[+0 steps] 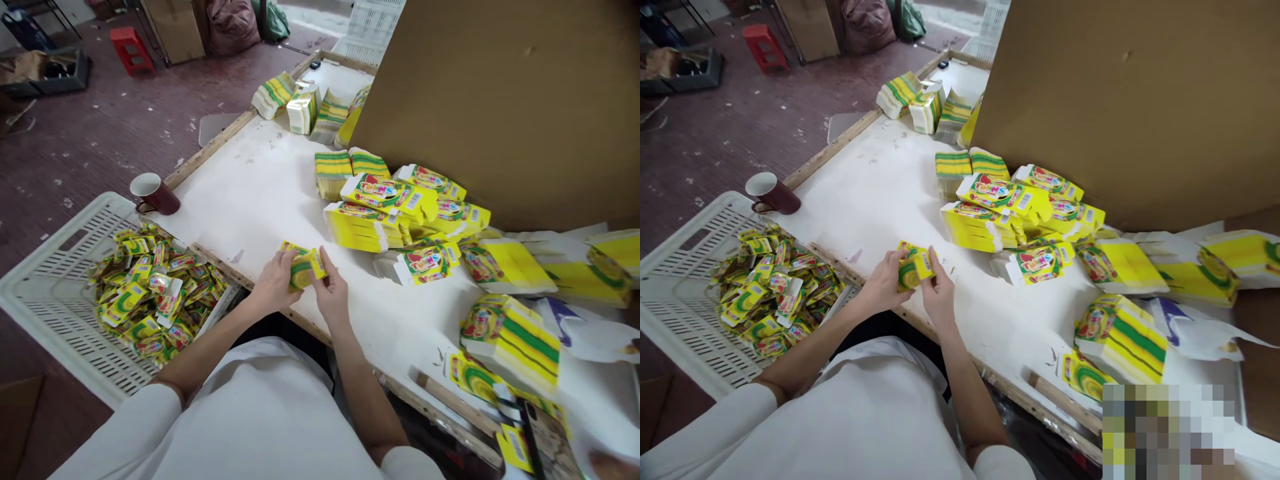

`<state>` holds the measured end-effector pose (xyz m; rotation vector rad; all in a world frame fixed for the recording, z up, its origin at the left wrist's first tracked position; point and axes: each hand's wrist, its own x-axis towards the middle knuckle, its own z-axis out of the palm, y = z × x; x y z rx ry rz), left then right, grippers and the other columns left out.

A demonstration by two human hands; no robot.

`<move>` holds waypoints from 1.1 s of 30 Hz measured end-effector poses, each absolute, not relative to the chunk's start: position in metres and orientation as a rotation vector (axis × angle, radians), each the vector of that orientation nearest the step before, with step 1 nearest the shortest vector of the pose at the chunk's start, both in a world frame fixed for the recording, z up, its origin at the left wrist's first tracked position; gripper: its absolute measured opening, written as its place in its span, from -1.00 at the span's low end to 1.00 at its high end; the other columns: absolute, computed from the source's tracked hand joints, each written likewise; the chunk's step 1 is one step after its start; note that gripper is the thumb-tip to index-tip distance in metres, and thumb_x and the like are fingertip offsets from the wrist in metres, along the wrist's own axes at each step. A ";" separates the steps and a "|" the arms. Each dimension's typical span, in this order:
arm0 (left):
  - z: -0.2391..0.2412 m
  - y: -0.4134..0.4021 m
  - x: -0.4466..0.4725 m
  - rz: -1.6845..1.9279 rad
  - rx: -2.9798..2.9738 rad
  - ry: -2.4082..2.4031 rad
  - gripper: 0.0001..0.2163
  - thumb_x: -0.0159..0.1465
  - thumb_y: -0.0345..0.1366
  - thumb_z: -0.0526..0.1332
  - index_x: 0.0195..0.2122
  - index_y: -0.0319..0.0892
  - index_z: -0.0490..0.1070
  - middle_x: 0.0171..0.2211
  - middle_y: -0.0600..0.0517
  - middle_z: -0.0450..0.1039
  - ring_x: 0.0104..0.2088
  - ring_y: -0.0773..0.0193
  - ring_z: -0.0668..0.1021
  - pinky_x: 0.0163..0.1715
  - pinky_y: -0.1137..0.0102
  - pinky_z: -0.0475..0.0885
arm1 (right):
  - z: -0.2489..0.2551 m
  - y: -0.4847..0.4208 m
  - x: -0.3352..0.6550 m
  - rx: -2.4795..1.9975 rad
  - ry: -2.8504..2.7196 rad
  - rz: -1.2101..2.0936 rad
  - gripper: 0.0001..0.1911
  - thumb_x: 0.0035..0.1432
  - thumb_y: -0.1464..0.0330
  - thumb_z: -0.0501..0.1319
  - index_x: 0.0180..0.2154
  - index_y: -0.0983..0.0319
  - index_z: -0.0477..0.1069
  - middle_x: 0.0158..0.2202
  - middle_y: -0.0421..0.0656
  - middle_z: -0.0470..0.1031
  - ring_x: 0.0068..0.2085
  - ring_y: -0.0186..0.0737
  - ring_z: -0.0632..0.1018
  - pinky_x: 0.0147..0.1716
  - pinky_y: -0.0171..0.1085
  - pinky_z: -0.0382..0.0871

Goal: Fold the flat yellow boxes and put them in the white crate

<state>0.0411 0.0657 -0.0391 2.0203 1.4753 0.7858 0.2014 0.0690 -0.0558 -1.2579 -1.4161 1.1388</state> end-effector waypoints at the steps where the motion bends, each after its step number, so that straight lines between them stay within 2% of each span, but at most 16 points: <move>1: -0.037 0.064 0.039 0.774 2.022 1.503 -0.36 0.06 -0.41 0.34 0.16 -0.14 0.12 0.04 -0.18 0.32 0.08 -0.08 0.48 0.00 0.05 0.47 | -0.057 0.071 0.204 -1.259 -1.420 1.104 -0.36 0.29 0.24 0.15 0.37 0.07 0.12 0.30 -0.10 0.36 0.24 -0.05 0.45 0.22 0.00 0.36; 3: -0.031 0.063 0.033 0.794 2.020 1.509 -0.45 0.09 -0.39 0.33 0.11 -0.14 0.20 -0.02 -0.14 0.37 0.02 -0.02 0.51 -0.04 0.11 0.49 | -0.059 0.073 0.209 -1.203 -1.552 1.008 -0.38 0.29 0.22 0.16 0.35 0.05 0.15 0.36 -0.12 0.26 0.32 -0.04 0.36 0.27 0.01 0.30; 5: -0.027 0.063 0.027 0.827 2.040 1.474 -0.49 0.11 -0.37 0.33 0.09 -0.14 0.25 -0.04 -0.12 0.41 -0.02 0.02 0.54 -0.05 0.16 0.49 | -0.059 0.072 0.213 -1.120 -1.720 0.912 -0.49 0.30 0.23 0.17 0.27 0.03 0.31 0.38 -0.12 0.22 0.35 -0.03 0.31 0.29 0.00 0.27; 8: -0.022 0.064 0.021 0.812 2.095 1.405 -0.50 0.11 -0.37 0.32 0.09 -0.14 0.29 -0.05 -0.12 0.45 -0.04 0.05 0.56 -0.05 0.20 0.49 | -0.057 0.073 0.221 -1.059 -1.807 0.839 -0.68 0.33 0.24 0.16 0.07 0.03 0.53 0.33 -0.09 0.30 0.32 -0.03 0.36 0.25 -0.01 0.33; 10: -0.021 0.066 0.018 0.778 2.128 1.365 -0.48 0.10 -0.36 0.33 0.11 -0.14 0.31 -0.06 -0.11 0.47 -0.07 0.06 0.58 -0.07 0.23 0.50 | -0.052 0.076 0.231 -1.027 -1.854 0.861 -0.73 0.32 0.24 0.18 -0.02 0.05 0.58 0.29 -0.06 0.37 0.28 -0.03 0.41 0.22 -0.01 0.36; 15: -0.020 0.069 0.015 0.702 2.204 1.317 -0.46 0.07 -0.30 0.33 0.12 -0.14 0.34 -0.09 -0.11 0.52 -0.13 0.07 0.62 -0.12 0.25 0.53 | -0.042 0.082 0.246 -0.991 -2.022 0.977 -0.74 0.27 0.23 0.25 -0.03 0.02 0.59 0.26 -0.08 0.39 0.25 0.00 0.44 0.20 0.02 0.38; 20: -0.022 0.072 0.013 0.732 2.206 1.334 -0.45 0.06 -0.32 0.32 0.13 -0.14 0.35 -0.05 -0.15 0.53 -0.09 0.04 0.61 -0.08 0.20 0.52 | -0.049 0.080 0.238 -1.041 -1.938 0.889 -0.72 0.27 0.22 0.25 -0.01 0.04 0.58 0.21 -0.01 0.43 0.21 0.02 0.48 0.17 0.04 0.41; 26: -0.026 0.075 0.008 0.693 2.173 1.283 -0.42 0.05 -0.33 0.34 0.15 -0.11 0.35 -0.03 -0.12 0.52 -0.08 0.05 0.60 -0.05 0.21 0.52 | -0.050 0.082 0.241 -0.996 -2.013 0.971 -0.74 0.26 0.20 0.26 -0.04 0.00 0.59 0.20 -0.05 0.41 0.20 0.02 0.47 0.15 0.05 0.43; 30: -0.029 0.077 0.015 0.846 2.117 1.328 -0.43 0.09 -0.37 0.33 0.16 -0.11 0.31 0.03 -0.14 0.47 0.05 0.02 0.53 0.06 0.13 0.45 | -0.054 0.082 0.230 -1.064 -1.861 0.844 -0.77 0.25 0.23 0.28 -0.07 0.04 0.61 0.21 -0.02 0.38 0.20 0.01 0.47 0.12 0.01 0.46; 33: -0.037 0.074 0.022 1.096 1.741 1.467 -0.35 0.09 -0.24 0.40 0.19 -0.13 0.23 0.14 -0.19 0.36 0.09 0.03 0.48 0.01 0.15 0.48 | -0.058 0.080 0.224 -1.143 -1.729 0.757 -0.76 0.22 0.25 0.31 -0.07 0.04 0.61 0.25 -0.02 0.35 0.22 0.03 0.46 0.12 0.02 0.46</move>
